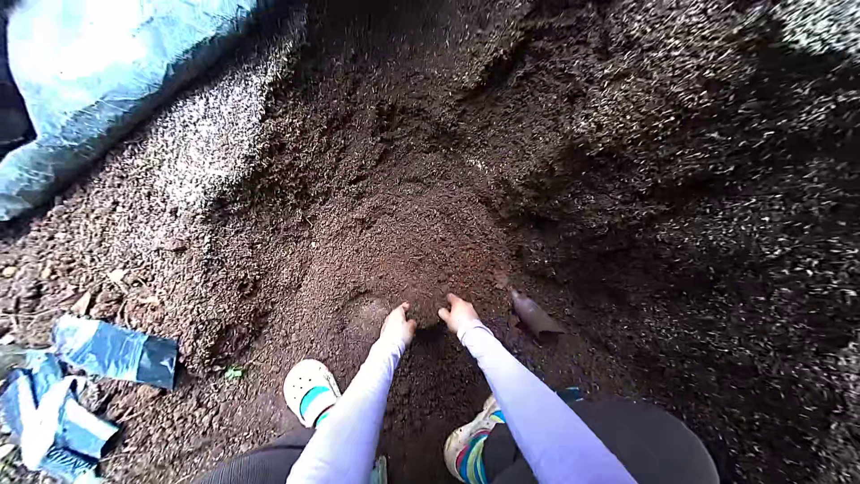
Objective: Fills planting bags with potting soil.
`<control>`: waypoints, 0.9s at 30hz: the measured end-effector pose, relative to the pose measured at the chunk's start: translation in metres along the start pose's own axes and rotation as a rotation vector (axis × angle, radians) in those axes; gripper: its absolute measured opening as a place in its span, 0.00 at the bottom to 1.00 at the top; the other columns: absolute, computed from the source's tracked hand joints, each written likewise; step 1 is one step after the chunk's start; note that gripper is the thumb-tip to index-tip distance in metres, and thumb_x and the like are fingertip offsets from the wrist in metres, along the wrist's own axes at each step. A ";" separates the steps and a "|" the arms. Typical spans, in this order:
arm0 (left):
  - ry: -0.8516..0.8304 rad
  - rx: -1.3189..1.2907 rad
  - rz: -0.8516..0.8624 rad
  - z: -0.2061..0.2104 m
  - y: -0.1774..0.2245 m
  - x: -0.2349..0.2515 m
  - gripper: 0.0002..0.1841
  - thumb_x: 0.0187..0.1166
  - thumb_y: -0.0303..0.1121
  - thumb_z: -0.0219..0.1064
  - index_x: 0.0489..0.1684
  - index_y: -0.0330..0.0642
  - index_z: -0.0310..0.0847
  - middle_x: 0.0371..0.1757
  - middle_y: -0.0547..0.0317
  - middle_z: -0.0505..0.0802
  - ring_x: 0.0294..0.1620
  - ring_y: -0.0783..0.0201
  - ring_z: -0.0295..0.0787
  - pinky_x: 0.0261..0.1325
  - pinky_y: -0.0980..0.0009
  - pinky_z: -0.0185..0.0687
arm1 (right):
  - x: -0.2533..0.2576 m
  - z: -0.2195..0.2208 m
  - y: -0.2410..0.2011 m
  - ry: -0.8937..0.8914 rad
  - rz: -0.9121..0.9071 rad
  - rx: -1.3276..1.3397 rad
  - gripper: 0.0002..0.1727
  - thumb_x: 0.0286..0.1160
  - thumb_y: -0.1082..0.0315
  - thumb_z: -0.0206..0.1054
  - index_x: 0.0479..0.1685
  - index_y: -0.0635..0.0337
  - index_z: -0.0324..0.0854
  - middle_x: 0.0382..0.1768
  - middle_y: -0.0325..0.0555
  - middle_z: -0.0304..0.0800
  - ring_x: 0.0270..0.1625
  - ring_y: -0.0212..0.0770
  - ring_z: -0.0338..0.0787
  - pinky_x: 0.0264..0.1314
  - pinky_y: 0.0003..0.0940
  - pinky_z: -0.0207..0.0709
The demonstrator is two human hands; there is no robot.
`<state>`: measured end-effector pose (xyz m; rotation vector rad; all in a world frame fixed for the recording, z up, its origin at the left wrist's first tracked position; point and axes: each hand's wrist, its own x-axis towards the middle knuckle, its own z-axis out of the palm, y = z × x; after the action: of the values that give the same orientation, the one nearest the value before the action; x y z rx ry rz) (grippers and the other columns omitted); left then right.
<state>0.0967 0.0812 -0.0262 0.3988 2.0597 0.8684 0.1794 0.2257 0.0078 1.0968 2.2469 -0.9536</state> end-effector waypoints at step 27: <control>-0.116 0.076 -0.198 0.013 0.025 -0.022 0.26 0.97 0.42 0.41 0.67 0.30 0.79 0.68 0.33 0.86 0.74 0.41 0.82 0.76 0.41 0.71 | -0.006 0.000 -0.041 -0.054 -0.123 -0.299 0.26 0.83 0.70 0.65 0.81 0.56 0.75 0.83 0.57 0.73 0.82 0.56 0.77 0.83 0.54 0.71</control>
<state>0.1196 0.0928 -0.0014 0.2733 1.9899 0.6357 0.1494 0.2049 0.0275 0.8004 2.3399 -0.6547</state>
